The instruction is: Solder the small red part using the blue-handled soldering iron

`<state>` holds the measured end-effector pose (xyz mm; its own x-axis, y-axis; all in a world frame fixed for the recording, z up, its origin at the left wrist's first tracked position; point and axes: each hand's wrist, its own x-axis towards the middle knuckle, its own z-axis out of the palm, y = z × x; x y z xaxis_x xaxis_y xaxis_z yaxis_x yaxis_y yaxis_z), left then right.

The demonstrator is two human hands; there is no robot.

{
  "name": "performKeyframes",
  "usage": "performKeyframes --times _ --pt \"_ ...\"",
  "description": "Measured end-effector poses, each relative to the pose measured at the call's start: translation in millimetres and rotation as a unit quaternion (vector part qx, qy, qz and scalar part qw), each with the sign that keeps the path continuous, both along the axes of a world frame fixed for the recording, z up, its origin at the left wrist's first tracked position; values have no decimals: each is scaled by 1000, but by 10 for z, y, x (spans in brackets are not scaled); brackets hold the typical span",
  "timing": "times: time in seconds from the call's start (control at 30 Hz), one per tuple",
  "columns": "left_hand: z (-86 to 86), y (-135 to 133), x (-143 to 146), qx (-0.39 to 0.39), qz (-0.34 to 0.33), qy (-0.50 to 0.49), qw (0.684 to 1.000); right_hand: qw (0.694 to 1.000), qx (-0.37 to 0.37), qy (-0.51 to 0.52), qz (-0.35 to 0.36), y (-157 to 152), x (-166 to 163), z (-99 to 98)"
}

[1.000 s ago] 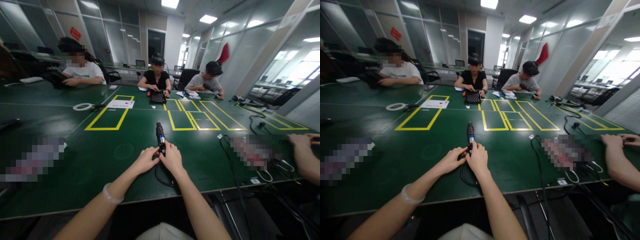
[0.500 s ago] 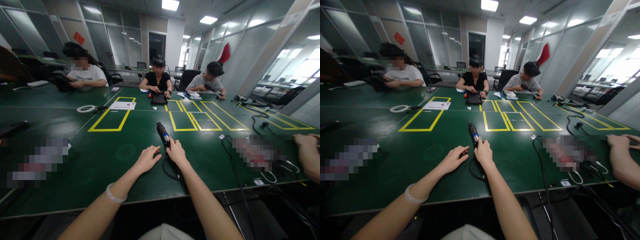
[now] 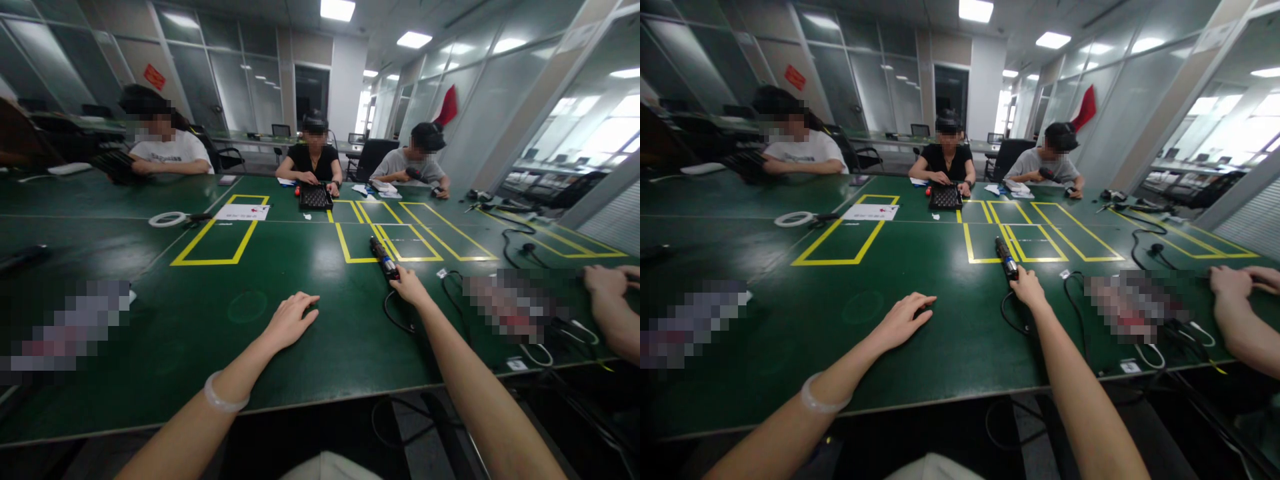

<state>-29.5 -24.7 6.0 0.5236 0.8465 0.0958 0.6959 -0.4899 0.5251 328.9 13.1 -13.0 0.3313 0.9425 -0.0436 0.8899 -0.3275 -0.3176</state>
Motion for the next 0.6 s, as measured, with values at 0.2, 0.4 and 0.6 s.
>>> performKeyframes --times 0.2,0.4,0.6 --pt "24 0 22 -1 0 12 1000 999 -18 -16 -34 137 862 9" --pt "10 19 31 1 -6 15 1000 999 2 26 -35 228 1257 53" --pt "11 21 42 -4 -4 8 1000 998 -4 62 -27 273 1389 167"
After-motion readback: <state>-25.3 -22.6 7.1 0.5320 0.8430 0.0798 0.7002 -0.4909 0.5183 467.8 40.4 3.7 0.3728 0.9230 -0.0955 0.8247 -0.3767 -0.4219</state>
